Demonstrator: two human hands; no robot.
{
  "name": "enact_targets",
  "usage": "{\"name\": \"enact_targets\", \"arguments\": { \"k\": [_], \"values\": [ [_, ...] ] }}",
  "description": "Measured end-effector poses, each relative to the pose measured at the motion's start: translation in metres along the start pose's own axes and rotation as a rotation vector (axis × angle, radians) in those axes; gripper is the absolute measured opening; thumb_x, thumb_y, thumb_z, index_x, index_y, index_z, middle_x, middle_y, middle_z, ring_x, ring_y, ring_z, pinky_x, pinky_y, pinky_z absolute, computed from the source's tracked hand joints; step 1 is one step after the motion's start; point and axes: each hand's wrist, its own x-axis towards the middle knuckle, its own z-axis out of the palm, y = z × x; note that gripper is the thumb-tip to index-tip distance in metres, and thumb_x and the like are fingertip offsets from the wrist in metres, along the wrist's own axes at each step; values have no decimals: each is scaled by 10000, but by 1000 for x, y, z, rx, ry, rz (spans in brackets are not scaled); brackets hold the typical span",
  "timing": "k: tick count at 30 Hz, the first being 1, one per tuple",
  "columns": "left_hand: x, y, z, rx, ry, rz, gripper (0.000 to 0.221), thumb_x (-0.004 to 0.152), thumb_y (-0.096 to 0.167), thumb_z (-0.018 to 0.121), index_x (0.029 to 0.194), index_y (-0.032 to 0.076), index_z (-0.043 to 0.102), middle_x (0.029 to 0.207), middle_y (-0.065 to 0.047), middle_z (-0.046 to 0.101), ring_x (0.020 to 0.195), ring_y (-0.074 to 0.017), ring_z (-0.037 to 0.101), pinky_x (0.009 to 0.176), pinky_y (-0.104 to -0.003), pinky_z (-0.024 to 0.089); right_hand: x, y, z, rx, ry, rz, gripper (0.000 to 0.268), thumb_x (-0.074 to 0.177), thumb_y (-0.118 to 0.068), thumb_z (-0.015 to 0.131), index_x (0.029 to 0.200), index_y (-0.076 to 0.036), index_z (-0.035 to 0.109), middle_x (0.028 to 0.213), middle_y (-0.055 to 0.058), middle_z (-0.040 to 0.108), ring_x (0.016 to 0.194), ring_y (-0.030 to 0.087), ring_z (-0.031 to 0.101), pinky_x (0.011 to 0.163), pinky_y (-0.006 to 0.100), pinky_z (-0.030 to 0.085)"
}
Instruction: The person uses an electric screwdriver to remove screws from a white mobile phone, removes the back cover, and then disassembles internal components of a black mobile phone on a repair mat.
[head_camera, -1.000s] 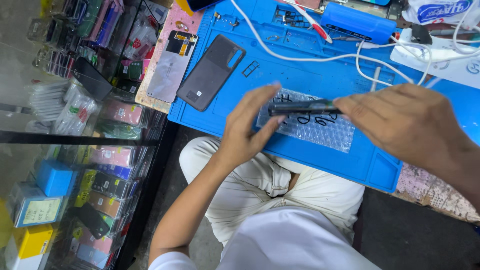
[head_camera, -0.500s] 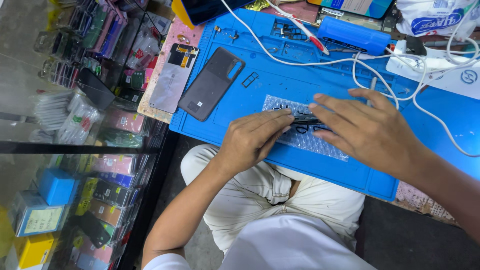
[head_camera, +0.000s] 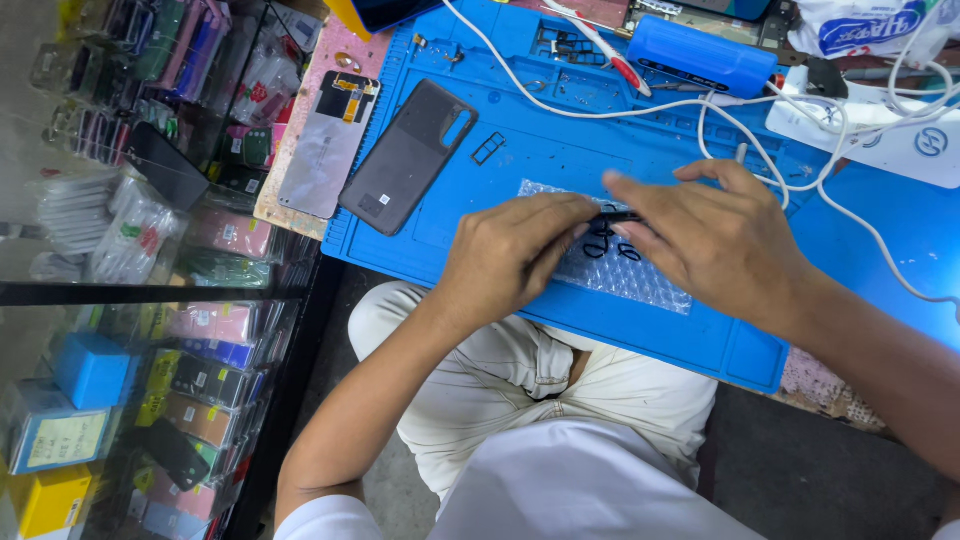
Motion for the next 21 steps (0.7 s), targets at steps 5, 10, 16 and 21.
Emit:
{"name": "enact_targets", "arguments": {
  "k": [5,10,16,21],
  "values": [
    [7,0,-1,-33,-8,-41,160,997,103,712,1154,74,717,1102,-100,761,978,-290,757,824,-368,610,-2,15,10,100,84,-85,262,950,-177,842,1141,-87,686,1158,36,777,921,178,720,899,370,549],
    [10,-4,-1,-32,-20,-70,149,991,126,722,1130,73,736,1070,-98,765,915,-279,760,776,-357,608,-6,20,13,76,80,-84,191,941,-161,840,1079,-113,716,1100,9,778,906,150,722,922,384,539],
    [13,-7,-1,-50,-26,-89,153,997,153,713,1133,86,738,1075,-97,766,911,-270,764,773,-352,612,-1,22,11,129,58,-79,186,955,-141,832,1094,-109,713,1083,6,772,904,151,715,963,416,526],
    [18,-23,1,-35,-38,-57,160,1013,181,706,1139,90,746,1057,-106,765,932,-299,749,804,-398,597,9,30,2,195,-20,-52,137,919,-53,765,1047,-50,716,1029,57,769,841,206,708,927,440,522]
  ]
}}
